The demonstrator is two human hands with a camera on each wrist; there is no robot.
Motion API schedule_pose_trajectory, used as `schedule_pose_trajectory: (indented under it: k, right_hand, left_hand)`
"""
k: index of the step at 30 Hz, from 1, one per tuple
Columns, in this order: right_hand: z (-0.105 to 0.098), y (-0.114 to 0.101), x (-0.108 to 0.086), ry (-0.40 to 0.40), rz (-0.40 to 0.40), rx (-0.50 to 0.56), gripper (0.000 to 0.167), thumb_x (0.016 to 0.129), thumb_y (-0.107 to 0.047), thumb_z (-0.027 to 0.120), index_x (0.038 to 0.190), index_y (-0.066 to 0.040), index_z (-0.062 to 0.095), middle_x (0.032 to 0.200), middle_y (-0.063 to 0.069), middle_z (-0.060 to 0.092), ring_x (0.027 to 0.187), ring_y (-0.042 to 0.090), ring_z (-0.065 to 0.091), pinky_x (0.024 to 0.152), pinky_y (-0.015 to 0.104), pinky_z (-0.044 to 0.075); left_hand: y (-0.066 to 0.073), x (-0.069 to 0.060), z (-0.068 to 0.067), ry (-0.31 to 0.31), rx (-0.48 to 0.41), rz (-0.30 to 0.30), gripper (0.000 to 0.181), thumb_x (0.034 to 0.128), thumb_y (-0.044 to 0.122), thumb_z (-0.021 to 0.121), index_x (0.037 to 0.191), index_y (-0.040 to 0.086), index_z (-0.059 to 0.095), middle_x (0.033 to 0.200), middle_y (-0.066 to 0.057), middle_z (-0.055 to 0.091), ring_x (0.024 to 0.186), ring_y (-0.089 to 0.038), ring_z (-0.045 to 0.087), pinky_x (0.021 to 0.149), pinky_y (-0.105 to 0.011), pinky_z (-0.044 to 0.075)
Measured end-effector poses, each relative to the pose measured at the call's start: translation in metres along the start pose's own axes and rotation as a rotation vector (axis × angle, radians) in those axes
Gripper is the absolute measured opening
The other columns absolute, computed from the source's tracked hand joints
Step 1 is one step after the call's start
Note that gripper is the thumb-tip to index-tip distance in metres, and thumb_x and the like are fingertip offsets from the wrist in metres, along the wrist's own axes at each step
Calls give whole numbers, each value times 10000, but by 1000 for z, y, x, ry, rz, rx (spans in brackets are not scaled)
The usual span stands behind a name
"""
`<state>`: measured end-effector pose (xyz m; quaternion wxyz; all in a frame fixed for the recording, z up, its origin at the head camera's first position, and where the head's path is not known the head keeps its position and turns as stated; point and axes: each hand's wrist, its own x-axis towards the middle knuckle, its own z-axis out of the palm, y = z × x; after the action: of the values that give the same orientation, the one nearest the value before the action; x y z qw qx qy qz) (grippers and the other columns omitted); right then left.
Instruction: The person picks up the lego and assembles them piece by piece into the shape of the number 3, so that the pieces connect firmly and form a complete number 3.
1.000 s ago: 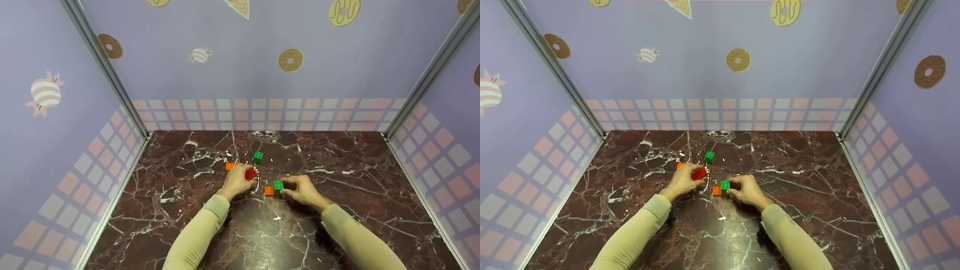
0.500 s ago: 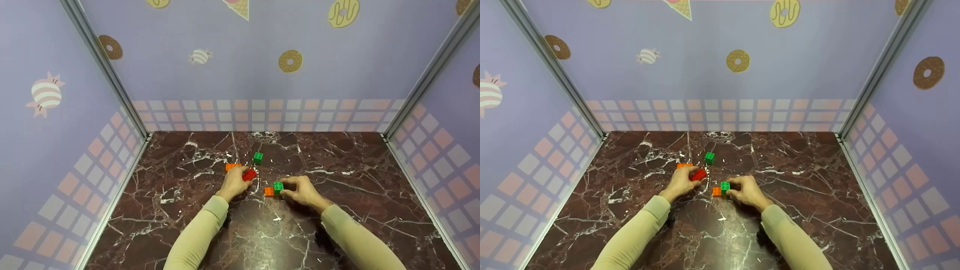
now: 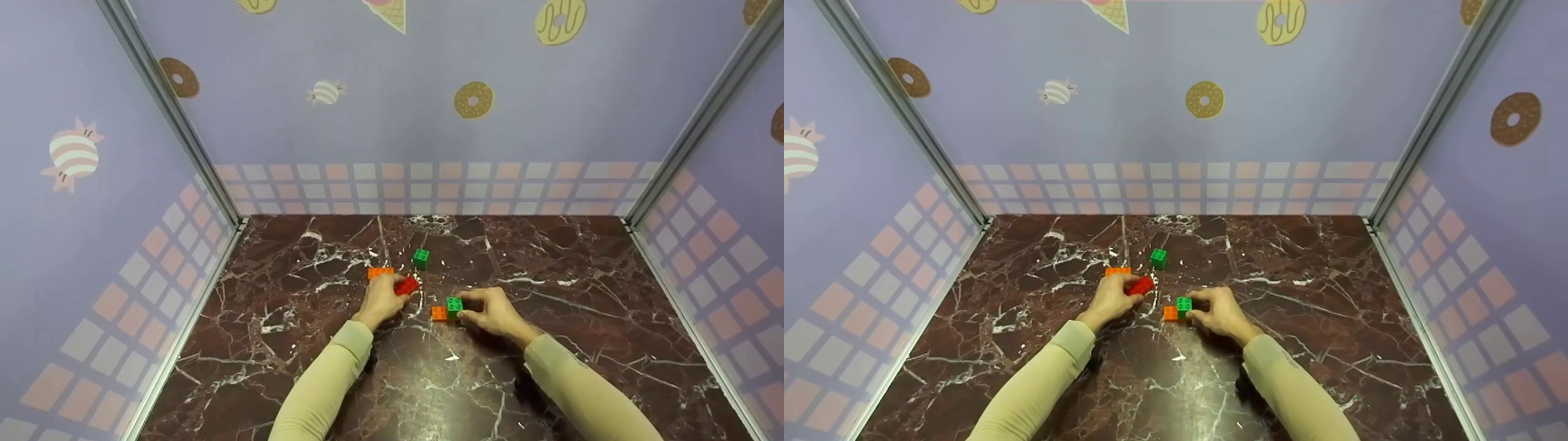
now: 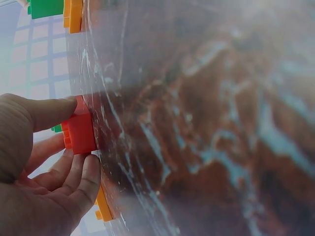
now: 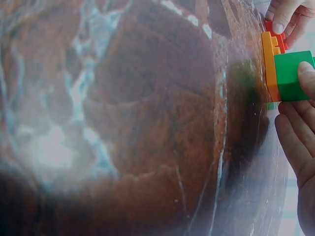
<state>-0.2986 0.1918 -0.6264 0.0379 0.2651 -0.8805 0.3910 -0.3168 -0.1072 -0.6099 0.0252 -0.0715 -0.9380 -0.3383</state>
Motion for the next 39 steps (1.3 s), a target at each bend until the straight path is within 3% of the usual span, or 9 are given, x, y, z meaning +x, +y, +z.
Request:
schedule_pose_trajectory:
  k: [4, 8, 14, 15, 22, 25, 32, 39]
  right_hand:
    - [1, 1, 0, 9, -16, -2, 340, 892, -104, 925, 1220, -49, 857, 1148, 153, 874, 1052, 370, 843, 1005, 534, 664]
    - [1, 1, 0, 8, -8, 4, 341, 894, -103, 924, 1225, -54, 858, 1152, 151, 874, 1055, 366, 844, 1010, 533, 664]
    - [0, -1, 0, -4, 7, 14, 343, 895, -86, 917, 1230, -44, 857, 1159, 152, 872, 1062, 348, 843, 998, 487, 674]
    - [0, -1, 0, -4, 5, 12, 340, 896, -88, 916, 1227, -42, 857, 1157, 152, 873, 1059, 347, 843, 995, 480, 675]
    - [1, -2, 0, -7, 3, 16, 339, 902, -98, 912, 1234, -54, 857, 1146, 138, 875, 1036, 332, 842, 984, 458, 676]
    - [1, -2, 0, -9, 3, 14, 338, 908, -101, 909, 1237, -51, 855, 1148, 143, 874, 1036, 335, 841, 983, 462, 677]
    - [0, -2, -1, -19, 32, 25, 338, 912, -93, 906, 1241, -41, 851, 1168, 165, 868, 1062, 346, 839, 1000, 485, 674]
    - [0, -1, 0, -22, 20, 45, 332, 914, -82, 901, 1235, -20, 845, 1155, 182, 867, 1046, 360, 842, 974, 474, 685]
  left_hand:
    - [-2, 1, 2, 27, -3, 15, 417, 897, 129, 898, 1297, 43, 821, 1166, -148, 850, 1058, -310, 786, 984, -524, 642]
    - [-3, 2, 2, 16, -19, 16, 414, 896, 107, 888, 1297, 30, 817, 1163, -168, 847, 1061, -341, 783, 988, -515, 643]
    - [-39, 22, 29, 73, -21, 65, 392, 857, 149, 871, 1244, 96, 848, 1075, -108, 853, 938, -284, 764, 841, -427, 627]
    - [-40, 22, 30, 79, -17, 67, 392, 852, 152, 870, 1240, 101, 850, 1072, -100, 853, 931, -275, 763, 833, -418, 625]
    - [-8, 3, 4, 46, -28, 16, 393, 861, 93, 844, 1252, 53, 841, 1120, -158, 851, 998, -330, 778, 913, -529, 641]
    - [-8, 4, 3, 53, -27, 28, 389, 849, 99, 846, 1236, 62, 848, 1103, -144, 854, 973, -303, 773, 888, -503, 640]
    - [-37, 20, 23, 78, -56, 69, 405, 831, 128, 841, 1234, 90, 849, 1097, -127, 858, 952, -286, 767, 850, -414, 623]
    - [-15, 7, 3, 30, -115, 50, 404, 856, 145, 858, 1252, 67, 841, 1148, -147, 854, 1034, -307, 774, 941, -444, 627]
